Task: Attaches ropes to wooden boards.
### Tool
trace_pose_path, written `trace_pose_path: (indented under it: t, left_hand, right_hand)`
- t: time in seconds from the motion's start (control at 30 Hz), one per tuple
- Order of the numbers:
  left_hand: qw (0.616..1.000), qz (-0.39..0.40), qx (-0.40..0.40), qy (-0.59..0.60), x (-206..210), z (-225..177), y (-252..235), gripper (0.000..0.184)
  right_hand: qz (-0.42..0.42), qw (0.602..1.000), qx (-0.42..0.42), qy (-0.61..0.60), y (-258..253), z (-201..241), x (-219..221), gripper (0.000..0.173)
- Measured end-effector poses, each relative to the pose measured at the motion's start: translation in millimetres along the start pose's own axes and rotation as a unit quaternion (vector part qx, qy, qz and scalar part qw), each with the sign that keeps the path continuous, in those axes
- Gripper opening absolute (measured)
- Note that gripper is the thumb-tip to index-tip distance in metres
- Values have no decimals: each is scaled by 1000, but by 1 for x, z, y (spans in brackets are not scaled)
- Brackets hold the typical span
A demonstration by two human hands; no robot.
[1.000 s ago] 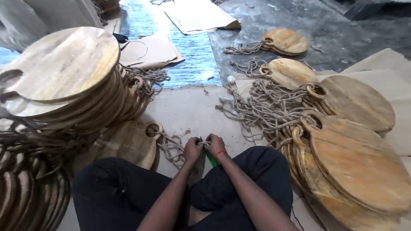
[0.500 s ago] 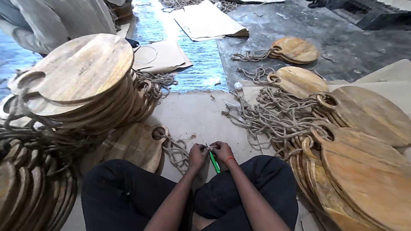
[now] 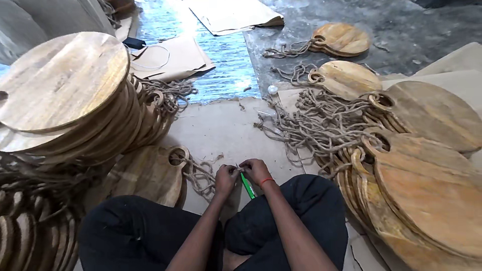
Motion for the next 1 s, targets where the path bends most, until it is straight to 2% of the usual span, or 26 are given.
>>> trace_pose_path:
  t: [0.17,0.27,0.37,0.5,0.73,0.87,0.93,1.0]
  left_hand:
    - [1000,-25,4,12,-3,0,0,23]
    - [999,-43,-3,19,-5,-2,-1,20]
    - [999,-22,-17,16,-5,-5,-4,17]
    - [999,21,-34,6,-5,-3,-2,17]
    - [999,-33,-4,22,2,-3,-4,16]
    - [1000,5,-18,-14,1,0,-6,14]
    - [1000,-5,-21,-11,-3,-2,-3,15]
    - [999,-35,-27,4,-6,-4,0,17]
  right_hand:
    - [9,995,40,-89,-2,-6,-1,16]
    - [-23,990,64,-126,6,-2,-5,16]
    - [-35,988,79,-125,11,-5,-6,15]
    - [15,987,115,-113,11,-10,-2,16]
    - [-28,991,91,-92,-9,-16,-2,11]
    - [16,986,123,-107,-8,-26,8,13]
    - [33,986,133,-92,-12,-26,10,13]
    - [5,989,119,-91,-14,-19,7,12]
Point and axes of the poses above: each hand's wrist, its own y-axis away from the middle knuckle, its own x-axis out of the palm, z = x × y, the point moved 7 cm from there along -y, towards the middle knuckle, and after that the axes turned 3 degrees about -x, right-handed, at the moved point
